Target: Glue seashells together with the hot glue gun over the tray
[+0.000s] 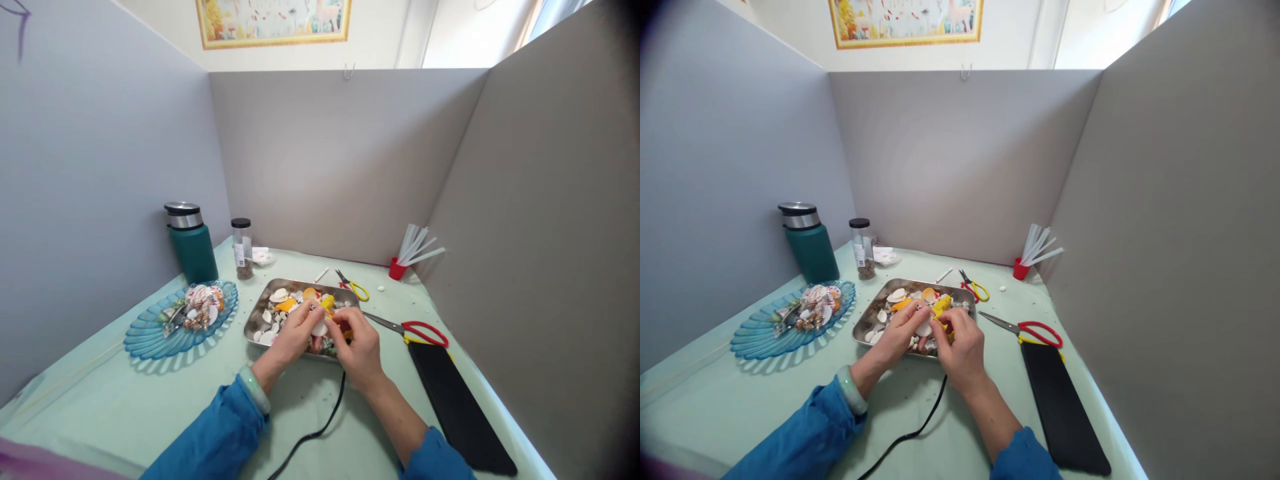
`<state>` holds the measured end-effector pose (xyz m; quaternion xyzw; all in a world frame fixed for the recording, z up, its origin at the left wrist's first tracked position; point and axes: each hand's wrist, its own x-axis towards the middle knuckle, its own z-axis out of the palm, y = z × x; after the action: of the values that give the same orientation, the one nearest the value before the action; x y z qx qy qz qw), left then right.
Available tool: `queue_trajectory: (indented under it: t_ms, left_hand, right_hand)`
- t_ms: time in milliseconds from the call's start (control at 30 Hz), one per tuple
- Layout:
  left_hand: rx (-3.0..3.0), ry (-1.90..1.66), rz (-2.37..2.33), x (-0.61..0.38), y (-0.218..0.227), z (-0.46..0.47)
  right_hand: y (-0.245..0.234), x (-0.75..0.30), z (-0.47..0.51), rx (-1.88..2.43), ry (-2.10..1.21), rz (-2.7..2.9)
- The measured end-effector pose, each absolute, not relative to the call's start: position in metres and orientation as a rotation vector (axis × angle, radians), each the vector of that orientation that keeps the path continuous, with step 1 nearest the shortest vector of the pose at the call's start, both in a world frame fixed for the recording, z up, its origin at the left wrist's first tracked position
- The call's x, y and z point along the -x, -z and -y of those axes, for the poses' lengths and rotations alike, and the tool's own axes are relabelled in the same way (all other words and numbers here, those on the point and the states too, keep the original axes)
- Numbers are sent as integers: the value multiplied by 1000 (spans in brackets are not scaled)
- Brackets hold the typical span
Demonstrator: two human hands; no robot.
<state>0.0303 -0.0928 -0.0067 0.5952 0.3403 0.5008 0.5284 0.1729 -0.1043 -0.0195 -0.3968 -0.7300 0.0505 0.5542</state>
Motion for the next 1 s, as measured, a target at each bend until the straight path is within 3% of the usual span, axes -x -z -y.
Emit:
queue_trajectory:
  t_ms: [1000]
  left_hand:
    - [-1572,-1146,-902,-31,8,92]
  right_hand:
    - [25,-174,101,877,-68,1785]
